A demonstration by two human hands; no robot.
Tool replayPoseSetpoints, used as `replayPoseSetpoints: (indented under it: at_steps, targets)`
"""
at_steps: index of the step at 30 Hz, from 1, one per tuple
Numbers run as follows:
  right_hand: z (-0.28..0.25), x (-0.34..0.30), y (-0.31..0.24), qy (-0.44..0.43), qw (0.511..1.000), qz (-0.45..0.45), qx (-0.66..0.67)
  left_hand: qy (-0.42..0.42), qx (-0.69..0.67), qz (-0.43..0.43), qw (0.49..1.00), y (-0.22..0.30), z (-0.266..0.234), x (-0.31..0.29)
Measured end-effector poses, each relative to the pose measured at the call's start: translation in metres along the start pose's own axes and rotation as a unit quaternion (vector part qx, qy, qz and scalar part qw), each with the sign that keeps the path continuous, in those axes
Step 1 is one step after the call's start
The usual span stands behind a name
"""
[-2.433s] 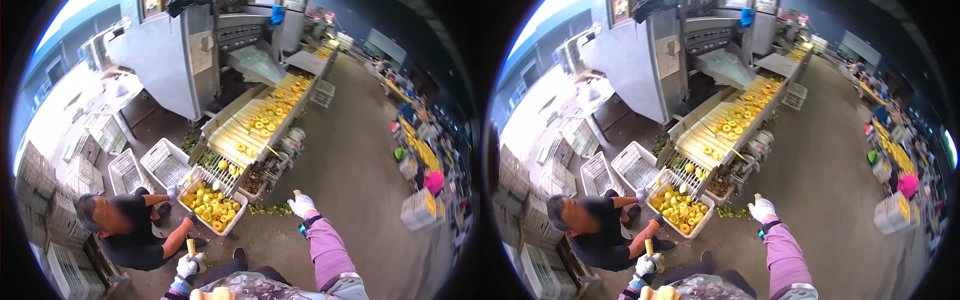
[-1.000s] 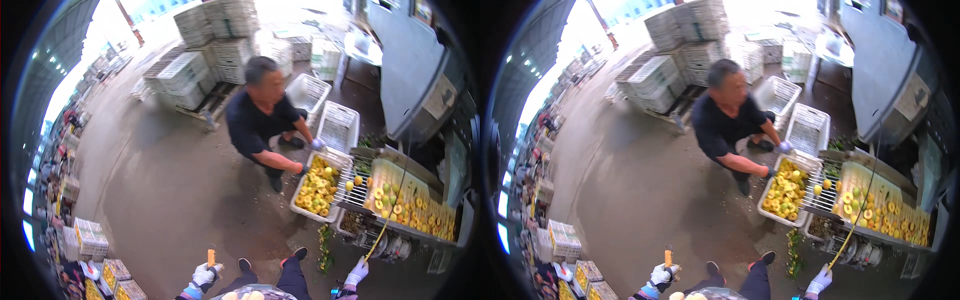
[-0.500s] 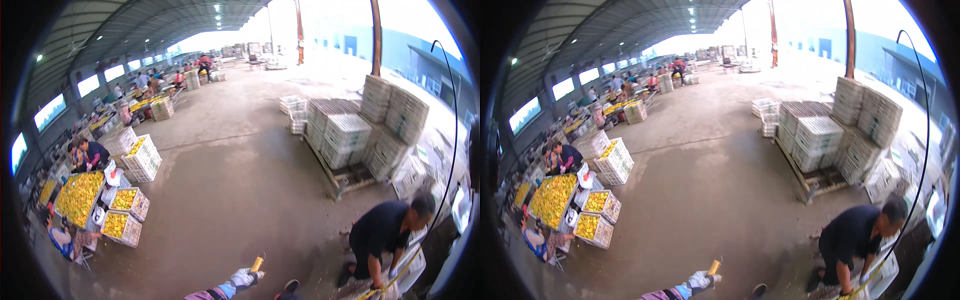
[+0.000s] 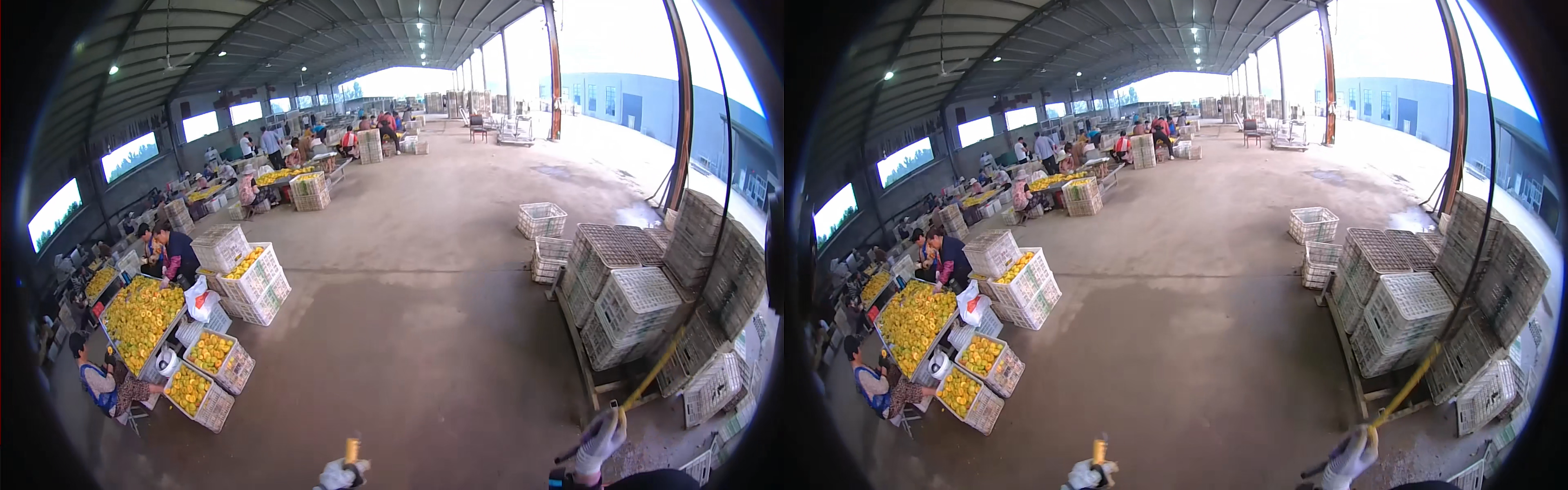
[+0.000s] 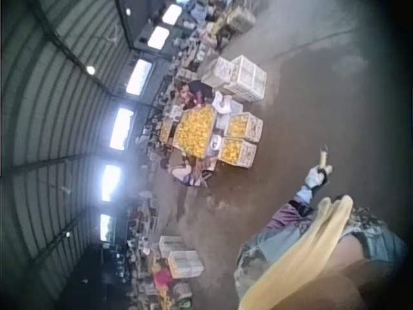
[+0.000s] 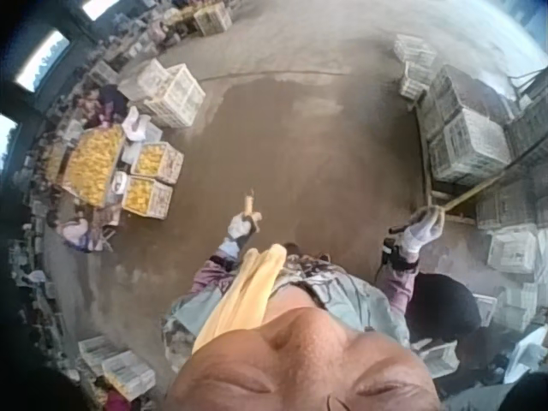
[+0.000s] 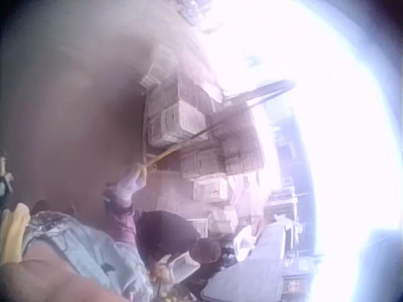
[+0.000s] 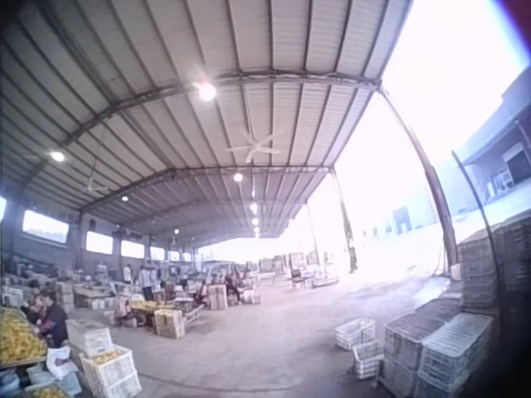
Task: The person walks across a fruit processing facility to a workstation and sits down. The person then picks up halved fruits from a table, removes the pits using a coring tool, and places the fruit into a crate.
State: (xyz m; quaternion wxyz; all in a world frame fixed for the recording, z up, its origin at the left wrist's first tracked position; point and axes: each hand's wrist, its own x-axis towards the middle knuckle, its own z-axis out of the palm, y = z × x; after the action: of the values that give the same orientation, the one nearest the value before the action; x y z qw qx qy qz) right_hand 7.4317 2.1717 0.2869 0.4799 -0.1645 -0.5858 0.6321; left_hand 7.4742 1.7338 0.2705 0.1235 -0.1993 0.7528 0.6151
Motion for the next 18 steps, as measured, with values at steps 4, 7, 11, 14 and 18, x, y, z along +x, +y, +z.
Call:
replayPoseSetpoints:
  at_steps: [4,7,11,14,18]
  targets:
    - [0.172,0.048,0.013,-0.133,0.988,0.023,0.075,0.126,-0.105,-0.067,0.984,-0.025,-0.028,0.082]
    - [0.274,0.070,0.044,-0.172,0.971,0.034,0.161,0.165,-0.151,-0.096,0.970,-0.004,-0.037,0.153]
    - [0.374,0.094,0.082,-0.147,0.975,0.079,0.149,0.179,-0.238,-0.056,0.953,0.029,-0.055,0.270]
    - [0.421,0.144,0.133,-0.094,0.993,0.030,0.069,0.170,-0.265,-0.049,0.948,0.094,-0.057,0.352]
    - [0.483,0.207,0.171,-0.073,0.981,0.064,0.167,0.130,-0.147,-0.035,0.980,0.183,-0.052,0.454]
